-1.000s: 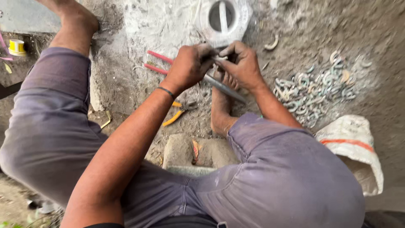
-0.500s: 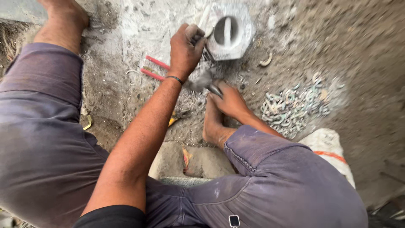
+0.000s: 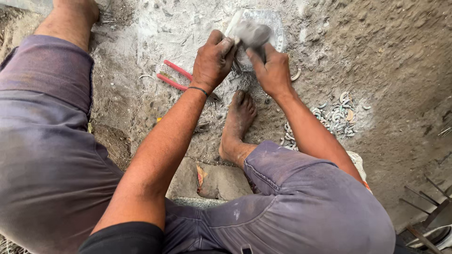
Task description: The person inserts metal spokes into a bicycle hub and then uses a hammer and pliers to bend and shape small metal pieces on a concrete block.
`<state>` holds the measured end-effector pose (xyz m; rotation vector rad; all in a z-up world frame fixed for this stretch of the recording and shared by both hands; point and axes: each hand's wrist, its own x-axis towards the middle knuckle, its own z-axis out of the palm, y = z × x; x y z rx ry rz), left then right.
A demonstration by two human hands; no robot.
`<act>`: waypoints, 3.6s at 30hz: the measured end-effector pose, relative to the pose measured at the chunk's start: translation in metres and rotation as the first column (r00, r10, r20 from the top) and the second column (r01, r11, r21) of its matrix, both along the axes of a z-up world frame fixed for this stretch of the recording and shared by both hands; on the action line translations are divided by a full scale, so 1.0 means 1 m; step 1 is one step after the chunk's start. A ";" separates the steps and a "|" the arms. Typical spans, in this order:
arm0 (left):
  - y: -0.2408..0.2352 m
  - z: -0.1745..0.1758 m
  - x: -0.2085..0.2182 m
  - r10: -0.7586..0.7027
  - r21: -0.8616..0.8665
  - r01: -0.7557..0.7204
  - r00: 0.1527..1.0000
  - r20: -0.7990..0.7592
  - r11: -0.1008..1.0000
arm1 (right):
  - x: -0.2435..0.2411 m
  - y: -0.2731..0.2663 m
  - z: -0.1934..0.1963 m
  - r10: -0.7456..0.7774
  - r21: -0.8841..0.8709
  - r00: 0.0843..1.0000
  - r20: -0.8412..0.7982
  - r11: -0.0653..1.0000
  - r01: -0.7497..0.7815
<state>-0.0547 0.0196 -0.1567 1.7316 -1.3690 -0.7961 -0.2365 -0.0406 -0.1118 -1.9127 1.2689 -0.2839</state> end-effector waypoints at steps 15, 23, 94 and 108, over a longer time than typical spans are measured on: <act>0.002 -0.003 -0.001 -0.001 -0.004 0.001 1.000 -0.028 1.000 | -0.008 0.000 0.011 -0.195 0.083 0.975 -0.103 0.975 0.204; 0.007 -0.011 0.005 0.008 -0.106 -0.029 0.982 -0.188 0.994 | -0.002 -0.002 0.026 0.209 -0.501 0.975 0.078 0.854 -0.143; -0.025 -0.036 0.029 0.206 0.021 -0.208 0.940 -0.273 0.978 | -0.051 0.020 -0.003 -0.018 -0.417 0.995 -0.096 0.908 -0.024; -0.035 -0.004 0.006 0.118 0.007 -0.120 0.960 -0.255 0.993 | -0.053 0.018 -0.006 -0.099 -0.366 0.990 -0.095 0.929 0.058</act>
